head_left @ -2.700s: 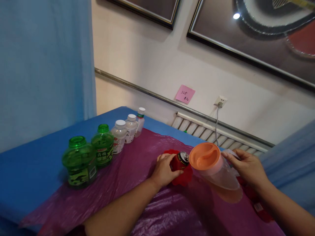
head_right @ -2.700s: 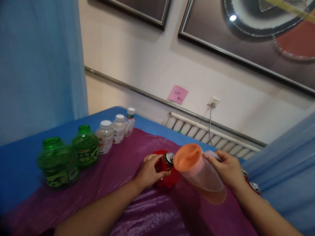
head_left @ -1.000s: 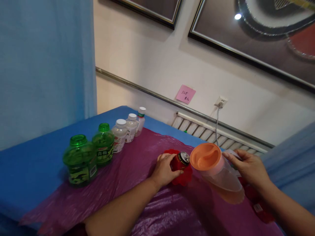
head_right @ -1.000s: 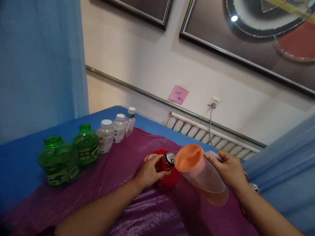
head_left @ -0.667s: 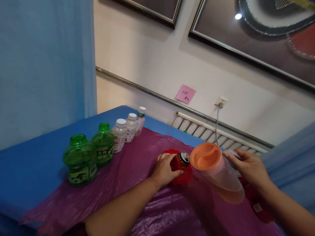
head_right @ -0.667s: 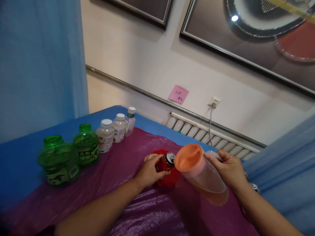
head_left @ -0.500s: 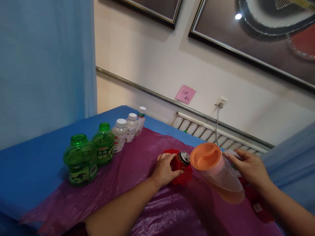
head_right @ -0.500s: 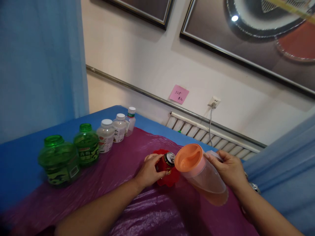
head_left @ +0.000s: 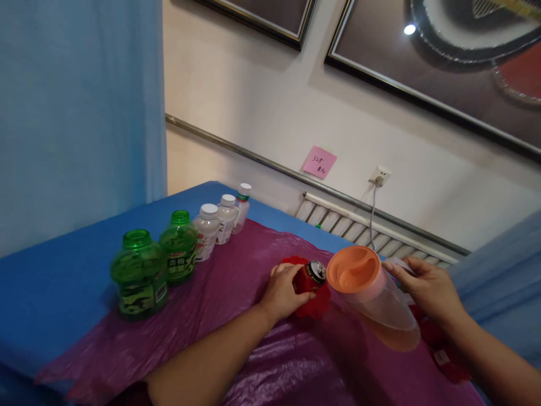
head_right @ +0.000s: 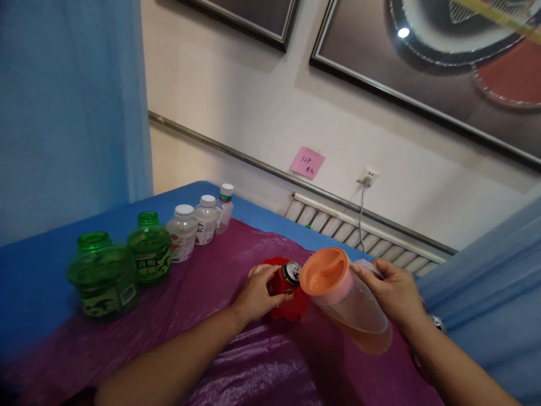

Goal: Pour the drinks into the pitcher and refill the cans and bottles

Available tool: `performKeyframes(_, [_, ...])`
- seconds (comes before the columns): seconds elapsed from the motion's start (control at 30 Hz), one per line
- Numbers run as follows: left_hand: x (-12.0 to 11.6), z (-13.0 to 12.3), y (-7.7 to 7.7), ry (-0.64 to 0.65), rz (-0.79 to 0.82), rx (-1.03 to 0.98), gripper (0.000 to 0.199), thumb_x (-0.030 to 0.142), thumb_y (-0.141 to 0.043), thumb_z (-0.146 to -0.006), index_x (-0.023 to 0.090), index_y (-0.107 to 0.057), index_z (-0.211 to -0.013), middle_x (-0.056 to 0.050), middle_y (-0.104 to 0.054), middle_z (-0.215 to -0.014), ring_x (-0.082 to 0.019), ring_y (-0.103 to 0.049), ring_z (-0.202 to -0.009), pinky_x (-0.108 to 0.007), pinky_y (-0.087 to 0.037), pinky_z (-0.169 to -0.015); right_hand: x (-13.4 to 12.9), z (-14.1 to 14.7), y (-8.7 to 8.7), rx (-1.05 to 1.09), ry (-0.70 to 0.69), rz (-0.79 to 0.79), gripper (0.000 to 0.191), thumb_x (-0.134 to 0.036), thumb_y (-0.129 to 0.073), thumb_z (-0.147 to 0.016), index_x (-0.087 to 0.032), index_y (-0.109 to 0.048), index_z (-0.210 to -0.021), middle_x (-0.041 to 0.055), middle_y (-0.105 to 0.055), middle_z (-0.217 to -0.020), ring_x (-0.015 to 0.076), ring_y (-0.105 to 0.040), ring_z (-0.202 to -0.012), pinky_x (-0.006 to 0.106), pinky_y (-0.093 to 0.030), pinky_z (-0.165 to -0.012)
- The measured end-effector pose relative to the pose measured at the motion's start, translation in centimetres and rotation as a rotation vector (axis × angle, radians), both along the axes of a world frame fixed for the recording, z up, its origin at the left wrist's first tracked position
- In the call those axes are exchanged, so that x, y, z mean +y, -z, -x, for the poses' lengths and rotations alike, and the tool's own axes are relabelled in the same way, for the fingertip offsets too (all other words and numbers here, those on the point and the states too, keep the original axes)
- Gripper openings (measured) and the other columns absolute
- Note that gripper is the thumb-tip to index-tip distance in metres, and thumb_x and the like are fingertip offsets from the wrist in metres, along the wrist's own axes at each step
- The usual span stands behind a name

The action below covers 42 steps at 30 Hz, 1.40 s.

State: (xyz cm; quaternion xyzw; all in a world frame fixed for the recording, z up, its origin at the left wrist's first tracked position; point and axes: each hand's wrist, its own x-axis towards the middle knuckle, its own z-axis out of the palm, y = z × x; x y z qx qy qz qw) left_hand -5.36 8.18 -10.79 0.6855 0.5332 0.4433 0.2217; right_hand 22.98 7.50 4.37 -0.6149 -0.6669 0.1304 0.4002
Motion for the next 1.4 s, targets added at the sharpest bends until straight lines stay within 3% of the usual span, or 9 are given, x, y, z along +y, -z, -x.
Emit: performKeyframes(1.4, [-0.04,0.00,-0.08,0.002,0.015,-0.008,0.065,0.042,-0.092,-0.063,0.028,-0.069,-0.122,-0.007,-0.071,-0.120,-0.031,-0.060,-0.117,-0.046,-0.041,-0.107,0.01,0.21,0.02,0.037,-0.030,-0.007,0.046,-0.064,-0.075,-0.072,-0.023,-0.060,-0.057,-0.0015,-0.047,-0.053,0.0137,-0.040,-0.051,0.024,-0.033,-0.042])
